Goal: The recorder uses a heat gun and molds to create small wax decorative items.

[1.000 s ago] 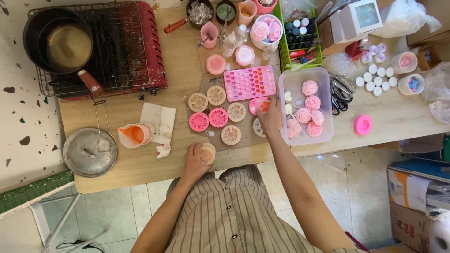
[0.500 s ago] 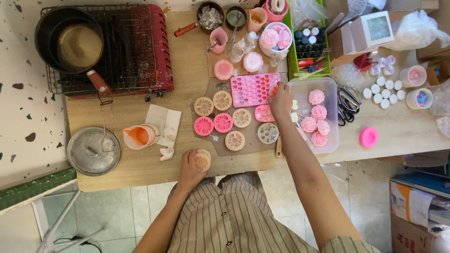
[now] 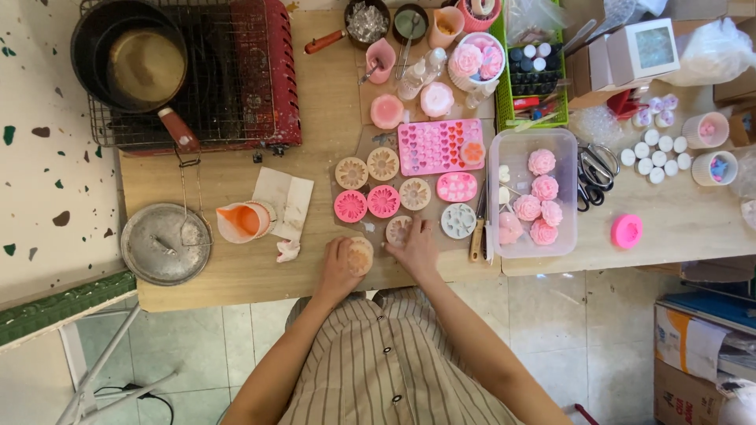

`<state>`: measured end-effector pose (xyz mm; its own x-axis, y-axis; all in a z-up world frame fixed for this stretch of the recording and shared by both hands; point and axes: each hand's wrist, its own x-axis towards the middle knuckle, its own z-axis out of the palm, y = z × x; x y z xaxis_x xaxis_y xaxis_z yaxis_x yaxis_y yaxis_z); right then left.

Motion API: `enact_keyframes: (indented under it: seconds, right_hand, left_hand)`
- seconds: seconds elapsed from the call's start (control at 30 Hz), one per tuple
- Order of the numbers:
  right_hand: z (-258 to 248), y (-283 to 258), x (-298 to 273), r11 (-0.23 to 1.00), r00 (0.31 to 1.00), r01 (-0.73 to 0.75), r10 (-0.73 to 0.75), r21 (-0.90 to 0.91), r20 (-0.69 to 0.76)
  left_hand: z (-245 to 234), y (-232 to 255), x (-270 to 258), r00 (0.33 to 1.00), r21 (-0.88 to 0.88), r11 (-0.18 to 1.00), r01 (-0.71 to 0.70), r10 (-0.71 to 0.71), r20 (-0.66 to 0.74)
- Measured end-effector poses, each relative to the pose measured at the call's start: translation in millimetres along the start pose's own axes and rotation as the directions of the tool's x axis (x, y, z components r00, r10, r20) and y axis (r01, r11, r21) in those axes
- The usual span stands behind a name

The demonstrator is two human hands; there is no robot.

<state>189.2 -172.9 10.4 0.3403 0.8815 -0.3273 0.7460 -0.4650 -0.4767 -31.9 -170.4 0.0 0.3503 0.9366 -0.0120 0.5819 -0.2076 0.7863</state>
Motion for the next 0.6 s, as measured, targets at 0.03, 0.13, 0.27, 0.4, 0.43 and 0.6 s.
enact_keyframes:
  seconds: [0.03, 0.13, 0.27, 0.4, 0.43, 0.6]
  right_hand:
    - [0, -1, 0, 1.000, 1.000, -0.002, 0.002, 0.000, 0.000]
    - [-2, 3, 3, 0.996, 0.996, -0.089, 0.090, 0.022, -0.021]
    - [-17, 25, 8, 0.999, 0.988, -0.032, 0.029, -0.017, -0.154]
    - [-25, 30, 5, 1.000, 0.986, -0.004, 0.000, -0.024, -0.168]
    - [-23, 36, 3, 1.000, 0.986, -0.005, 0.001, -0.025, -0.166]
    - [-21, 45, -5, 0.991, 0.987, 0.079, -0.063, 0.108, -0.147]
  left_hand:
    - [5, 2, 5, 1.000, -0.001, 1.000, 0.000, 0.000, 0.002]
    - [18, 11, 22, 0.996, 0.023, 0.996, -0.085, 0.084, 0.042]
    - [34, 27, 43, 0.974, 0.019, 0.980, -0.200, 0.197, 0.108]
    - [50, 28, 55, 0.950, 0.043, 0.964, -0.261, 0.249, 0.188]
    - [48, 30, 54, 0.951, 0.042, 0.965, -0.259, 0.247, 0.188]
    - [31, 30, 47, 0.953, 0.134, 0.954, -0.269, 0.243, 0.181]
